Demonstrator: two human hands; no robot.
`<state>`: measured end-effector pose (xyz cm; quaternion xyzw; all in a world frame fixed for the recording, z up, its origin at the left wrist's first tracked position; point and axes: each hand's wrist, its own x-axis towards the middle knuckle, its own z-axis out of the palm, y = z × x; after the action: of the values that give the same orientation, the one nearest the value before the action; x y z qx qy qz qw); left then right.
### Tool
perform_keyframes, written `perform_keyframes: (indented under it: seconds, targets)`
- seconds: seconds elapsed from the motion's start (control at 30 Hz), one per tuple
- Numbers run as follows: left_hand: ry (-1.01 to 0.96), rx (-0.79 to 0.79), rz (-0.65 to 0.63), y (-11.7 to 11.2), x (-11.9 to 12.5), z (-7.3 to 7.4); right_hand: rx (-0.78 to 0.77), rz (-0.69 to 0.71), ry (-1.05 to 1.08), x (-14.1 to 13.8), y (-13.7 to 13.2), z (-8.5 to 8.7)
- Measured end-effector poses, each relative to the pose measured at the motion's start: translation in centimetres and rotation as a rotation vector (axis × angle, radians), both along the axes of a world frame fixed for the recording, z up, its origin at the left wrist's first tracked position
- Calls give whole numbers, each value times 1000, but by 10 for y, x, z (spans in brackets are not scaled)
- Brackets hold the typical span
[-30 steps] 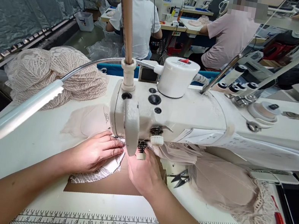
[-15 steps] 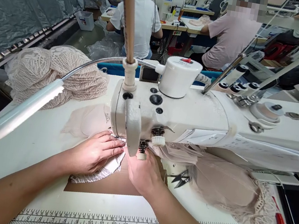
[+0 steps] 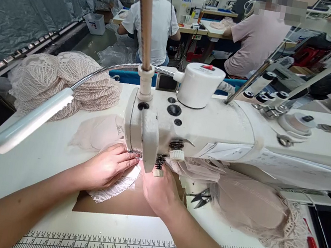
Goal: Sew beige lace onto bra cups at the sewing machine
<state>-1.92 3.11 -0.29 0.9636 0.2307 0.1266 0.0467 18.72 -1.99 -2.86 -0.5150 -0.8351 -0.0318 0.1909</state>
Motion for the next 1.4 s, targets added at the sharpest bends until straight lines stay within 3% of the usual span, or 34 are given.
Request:
perform_keyframes:
  seconds: [0.37, 0.67, 1.13, 1.4]
  targets:
    - [-16, -41, 23, 11, -4, 0, -88, 48, 35, 3, 6, 3]
    - [-10, -36, 79, 10, -8, -1, -71, 15, 31, 1, 5, 4]
    - [-22, -96, -69, -3, -9, 7, -85, 69, 34, 5, 1, 8]
    - [-14, -67, 73, -7, -7, 3, -104, 152, 102, 5, -2, 11]
